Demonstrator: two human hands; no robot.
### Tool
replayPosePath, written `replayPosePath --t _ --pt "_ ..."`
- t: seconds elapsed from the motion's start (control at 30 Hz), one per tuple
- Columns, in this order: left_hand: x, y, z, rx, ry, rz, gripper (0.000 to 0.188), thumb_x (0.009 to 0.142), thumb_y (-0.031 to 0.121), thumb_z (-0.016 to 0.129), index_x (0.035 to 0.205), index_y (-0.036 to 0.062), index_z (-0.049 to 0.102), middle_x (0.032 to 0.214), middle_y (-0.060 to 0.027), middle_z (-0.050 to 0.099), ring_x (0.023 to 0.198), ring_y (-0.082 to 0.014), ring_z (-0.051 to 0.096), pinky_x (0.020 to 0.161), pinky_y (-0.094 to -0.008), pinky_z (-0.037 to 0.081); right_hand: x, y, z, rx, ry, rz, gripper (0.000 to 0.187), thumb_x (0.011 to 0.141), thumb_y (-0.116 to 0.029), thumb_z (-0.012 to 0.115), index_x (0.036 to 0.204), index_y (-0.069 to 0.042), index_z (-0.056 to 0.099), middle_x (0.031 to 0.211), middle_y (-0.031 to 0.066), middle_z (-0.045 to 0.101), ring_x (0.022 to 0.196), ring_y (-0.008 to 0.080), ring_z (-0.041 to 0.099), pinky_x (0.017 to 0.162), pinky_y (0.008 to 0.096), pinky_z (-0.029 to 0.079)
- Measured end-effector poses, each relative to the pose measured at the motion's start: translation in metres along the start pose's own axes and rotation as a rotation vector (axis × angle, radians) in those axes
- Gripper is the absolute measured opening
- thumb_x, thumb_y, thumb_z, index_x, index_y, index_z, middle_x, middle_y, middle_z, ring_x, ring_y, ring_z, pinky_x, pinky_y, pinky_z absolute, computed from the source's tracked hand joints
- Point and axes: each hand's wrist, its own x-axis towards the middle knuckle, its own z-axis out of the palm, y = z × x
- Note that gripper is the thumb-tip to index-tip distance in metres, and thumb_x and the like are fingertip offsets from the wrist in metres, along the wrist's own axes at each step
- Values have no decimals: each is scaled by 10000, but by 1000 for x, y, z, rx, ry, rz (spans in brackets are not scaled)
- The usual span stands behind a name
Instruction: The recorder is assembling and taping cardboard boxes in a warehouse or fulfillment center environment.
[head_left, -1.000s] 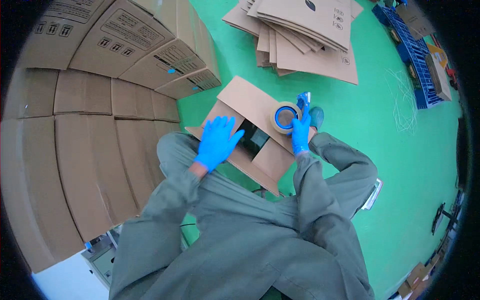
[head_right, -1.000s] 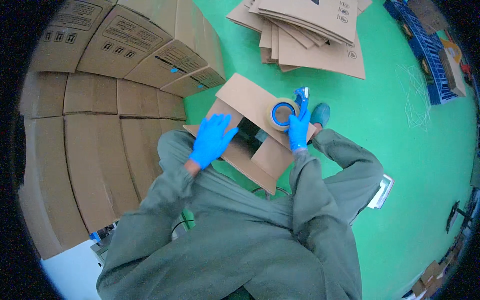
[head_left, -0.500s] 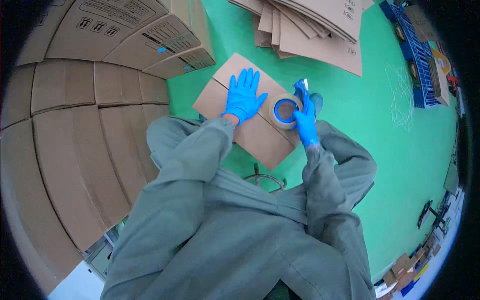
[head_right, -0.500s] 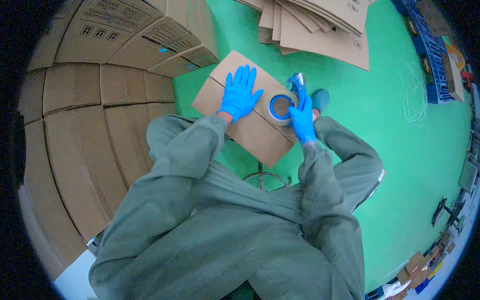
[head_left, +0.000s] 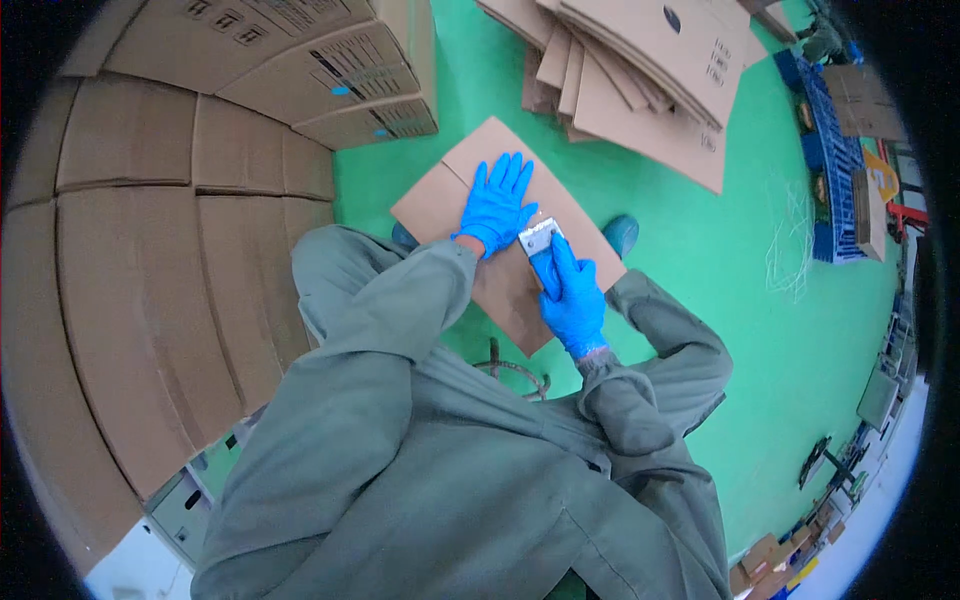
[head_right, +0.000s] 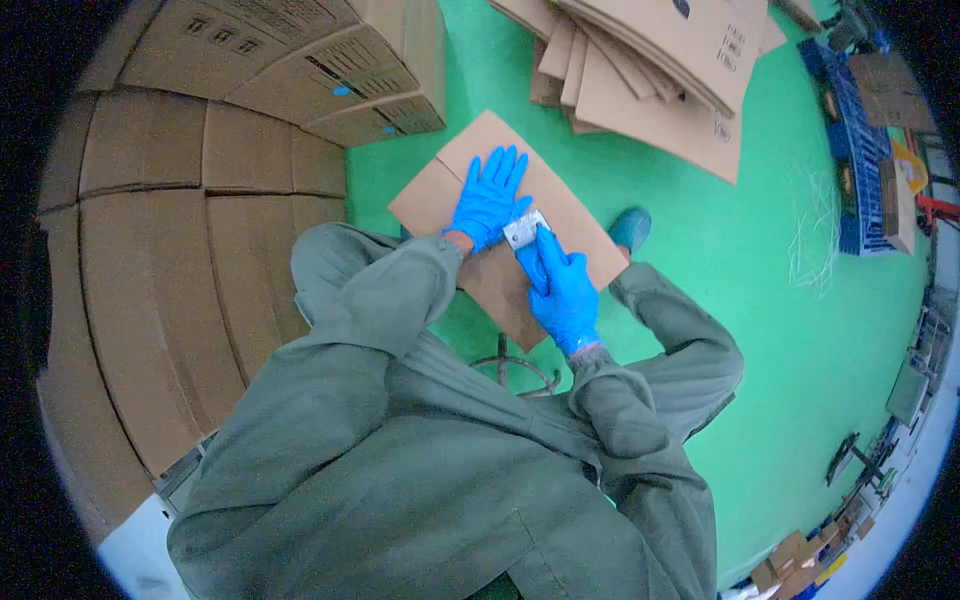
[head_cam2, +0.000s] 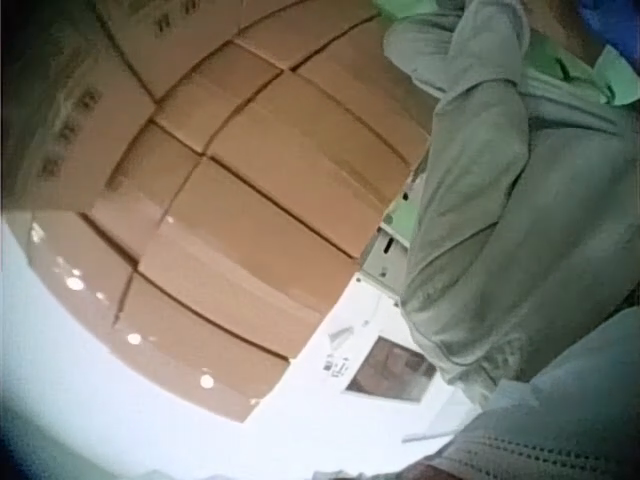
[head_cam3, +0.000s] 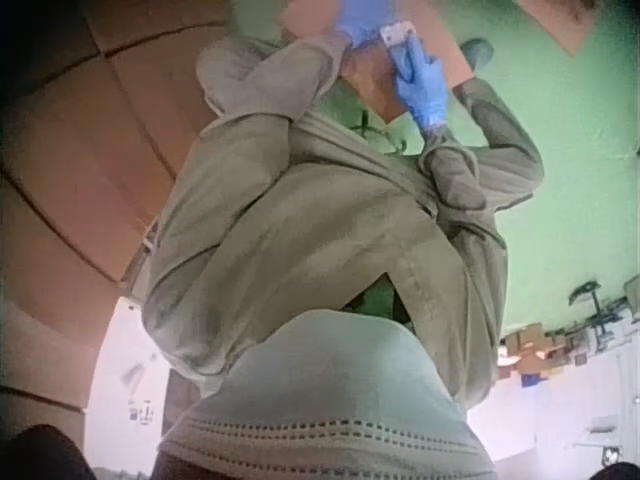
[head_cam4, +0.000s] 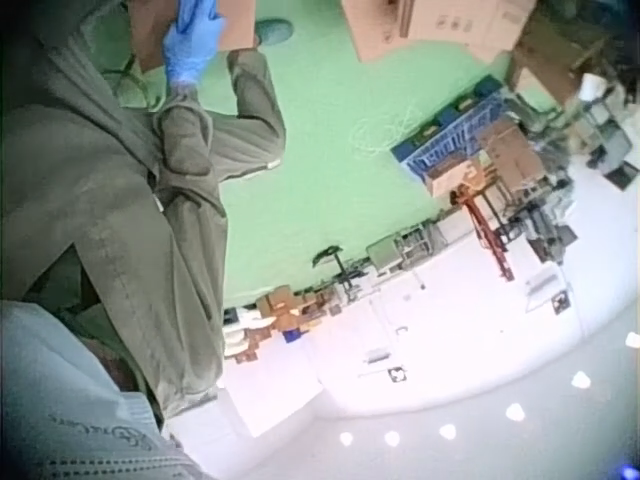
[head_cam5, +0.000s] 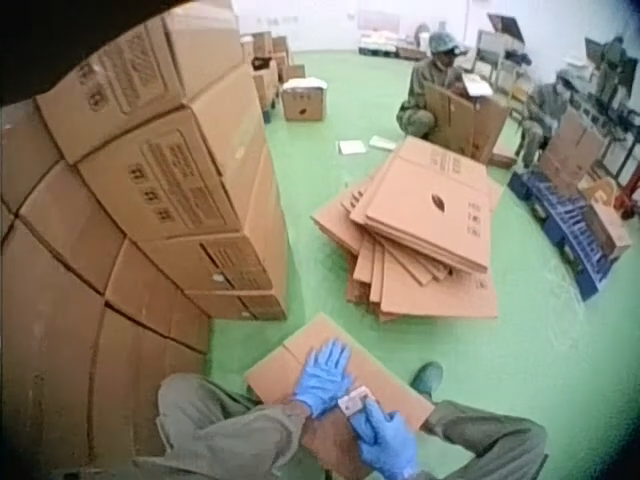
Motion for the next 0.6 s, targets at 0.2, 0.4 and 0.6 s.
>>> replayPosePath --t 0.2,0.4,0.6 --pt "14 11 -79 -655 -277 -305 628 954 610 479 1060 36 709 1083 -211 683 1061 -374 635 955 -466 468 -2 -7 -7 -16 23 -35 853 743 -68 647 1540 -214 380 1004 172 550 861 378 608 740 465 530" --pt "10 30 -104 -481 -259 -124 787 882 725 495 761 -18 723 833 -254 683 835 -384 686 773 -497 524 0 -8 -6 -60 5 -96 854 749 -71 665 1542 -204 377 1016 177 554 867 380 610 742 470 527" --pt "5 0 -67 -635 -257 -214 686 894 681 508 876 41 755 912 -225 717 857 -417 687 814 -505 531 8 -31 -17 -137 -66 -170 877 729 -55 654 1543 -209 368 971 207 552 804 403 592 690 488 512"
